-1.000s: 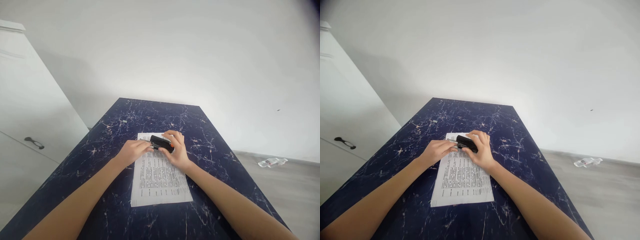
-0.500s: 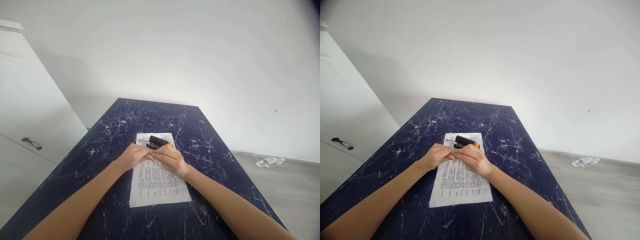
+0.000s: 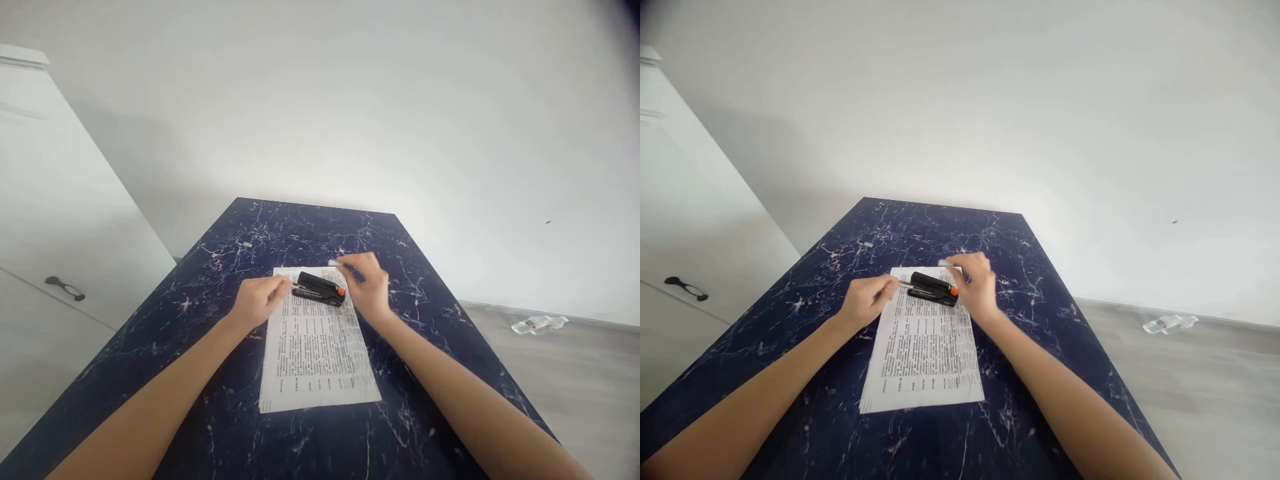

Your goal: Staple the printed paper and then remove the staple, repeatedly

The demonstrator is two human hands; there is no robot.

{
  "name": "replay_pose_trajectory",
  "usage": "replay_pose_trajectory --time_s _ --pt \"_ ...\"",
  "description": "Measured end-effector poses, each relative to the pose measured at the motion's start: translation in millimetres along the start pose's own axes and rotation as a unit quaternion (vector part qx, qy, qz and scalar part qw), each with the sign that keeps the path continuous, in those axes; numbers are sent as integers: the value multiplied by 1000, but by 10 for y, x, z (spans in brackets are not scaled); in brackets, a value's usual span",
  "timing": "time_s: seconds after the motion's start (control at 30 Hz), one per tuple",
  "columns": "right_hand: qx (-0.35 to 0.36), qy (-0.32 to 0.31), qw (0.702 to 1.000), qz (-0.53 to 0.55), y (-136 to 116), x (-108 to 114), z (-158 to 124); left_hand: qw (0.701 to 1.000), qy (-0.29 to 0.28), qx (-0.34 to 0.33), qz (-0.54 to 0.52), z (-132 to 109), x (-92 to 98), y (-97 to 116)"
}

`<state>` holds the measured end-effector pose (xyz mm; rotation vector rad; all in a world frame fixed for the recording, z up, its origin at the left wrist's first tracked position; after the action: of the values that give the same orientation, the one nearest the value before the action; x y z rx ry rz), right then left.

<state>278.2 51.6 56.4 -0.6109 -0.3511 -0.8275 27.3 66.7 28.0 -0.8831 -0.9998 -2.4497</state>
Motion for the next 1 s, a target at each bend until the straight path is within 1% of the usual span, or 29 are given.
replay_pose_trajectory --time_s 0.03,0.1,0.13,0.17,0.23,0.3,0.37,0.47,0.5,0.53,0.6,0.67,0.73,0.83,1.0 --pt "-55 -2 998 -9 261 38 60 998 31 44 37 18 84 -132" --pt "-158 -22 986 -55 830 114 100 982 78 136 107 27 279 -442" --pt "-203 -35 976 -72 1107 150 81 970 94 176 135 18 382 -606" --pt "-236 -60 967 -80 1352 162 42 963 91 206 150 5 460 -769" --pt "-274 -113 949 -108 1719 162 -65 953 103 239 157 -37 609 -1048" --pt "-284 -131 942 -118 1904 157 -151 940 105 282 163 -102 685 -1271" --pt "-280 -132 943 -119 1957 136 -193 929 84 301 197 -131 664 -1359" --pt "-270 -120 948 -117 1959 104 -203 906 59 317 274 -102 586 -1329" --pt "-269 -114 949 -119 1966 100 -204 904 52 313 287 -63 558 -1305" --pt "-270 -109 949 -123 1978 100 -206 906 47 302 292 -8 532 -1285" --pt "-275 -106 946 -132 2008 98 -214 921 33 262 286 133 484 -1272" --pt "-279 -111 944 -138 2025 97 -220 937 3 225 267 263 416 -1310" --pt "-276 -113 945 -137 2014 100 -213 944 -23 217 248 333 351 -1384" --pt "-267 -124 946 -137 1994 89 -200 946 -24 221 236 328 301 -1435" --pt "-278 -125 943 -138 2041 65 -214 941 -6 211 266 183 334 -1308"
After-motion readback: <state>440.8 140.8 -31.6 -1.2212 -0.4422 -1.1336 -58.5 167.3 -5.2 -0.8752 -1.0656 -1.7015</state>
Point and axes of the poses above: each hand's wrist, its own z-axis towards the middle knuckle, its own x-axis out of the back of the hand, y = z × x, the point moved 7 cm from there along z, towards the middle knuckle, and after that the axes turned 7 degrees about -z, right-handed, at the moved point
